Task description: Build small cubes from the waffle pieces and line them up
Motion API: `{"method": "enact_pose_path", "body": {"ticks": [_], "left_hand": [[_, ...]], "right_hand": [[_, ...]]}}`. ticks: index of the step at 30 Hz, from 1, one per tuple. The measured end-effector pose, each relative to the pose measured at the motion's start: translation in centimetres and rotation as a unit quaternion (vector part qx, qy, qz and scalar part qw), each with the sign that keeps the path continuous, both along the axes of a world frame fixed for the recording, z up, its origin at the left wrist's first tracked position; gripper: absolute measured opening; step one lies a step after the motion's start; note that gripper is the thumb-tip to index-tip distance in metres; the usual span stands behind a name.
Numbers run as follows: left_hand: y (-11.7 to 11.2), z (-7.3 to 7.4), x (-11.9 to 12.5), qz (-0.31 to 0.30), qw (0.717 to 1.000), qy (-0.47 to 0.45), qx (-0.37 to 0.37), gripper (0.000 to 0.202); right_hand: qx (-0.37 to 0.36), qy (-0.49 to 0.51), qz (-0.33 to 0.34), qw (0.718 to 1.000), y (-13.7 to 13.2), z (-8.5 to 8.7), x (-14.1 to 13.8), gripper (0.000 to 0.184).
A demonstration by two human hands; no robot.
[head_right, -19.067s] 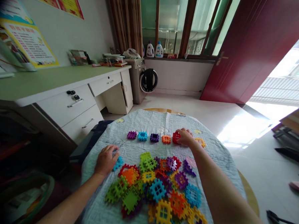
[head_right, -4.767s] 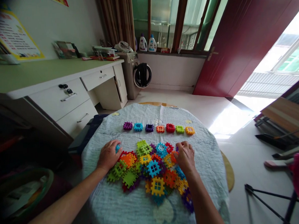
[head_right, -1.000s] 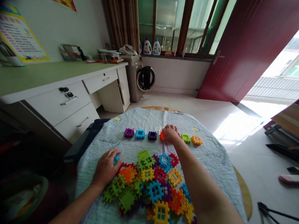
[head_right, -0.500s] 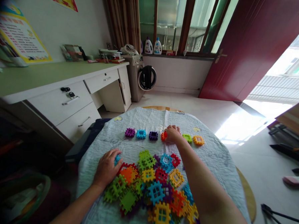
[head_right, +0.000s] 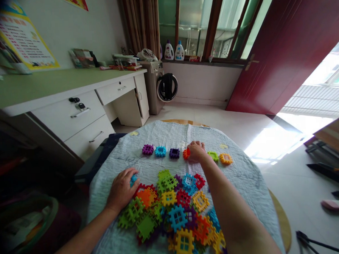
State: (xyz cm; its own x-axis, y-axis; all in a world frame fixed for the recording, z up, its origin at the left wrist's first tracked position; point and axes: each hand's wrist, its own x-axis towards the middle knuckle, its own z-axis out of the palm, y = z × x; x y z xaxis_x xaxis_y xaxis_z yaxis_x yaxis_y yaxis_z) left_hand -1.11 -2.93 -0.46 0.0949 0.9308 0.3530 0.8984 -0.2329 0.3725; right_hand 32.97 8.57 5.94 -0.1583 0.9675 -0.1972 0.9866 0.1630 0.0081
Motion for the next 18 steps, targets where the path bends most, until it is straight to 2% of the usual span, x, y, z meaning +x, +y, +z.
{"method": "enact_pose_path", "body": {"ticks": [5, 11, 18], "left_hand": [[0.03, -0.09, -0.05, -0.001, 1.0, 0.003, 0.002, 0.025], [0.0, -0.11, -0.11, -0.004, 1.0, 0.004, 0.002, 0.026], [0.03, -0.16, -0.12, -0.006, 1.0, 0.003, 0.001, 0.025]], "right_hand": [[-0.01, -0.004, 0.004, 1.0, -0.11, 0.06, -0.19, 0.043], [-0.01, -0.006, -0.003, 1.0, -0.11, -0.06, -0.3, 0.062], [-0.026, -0.02, 0.0, 0.999, 0.42, -0.59, -0.65, 0.053]]}}
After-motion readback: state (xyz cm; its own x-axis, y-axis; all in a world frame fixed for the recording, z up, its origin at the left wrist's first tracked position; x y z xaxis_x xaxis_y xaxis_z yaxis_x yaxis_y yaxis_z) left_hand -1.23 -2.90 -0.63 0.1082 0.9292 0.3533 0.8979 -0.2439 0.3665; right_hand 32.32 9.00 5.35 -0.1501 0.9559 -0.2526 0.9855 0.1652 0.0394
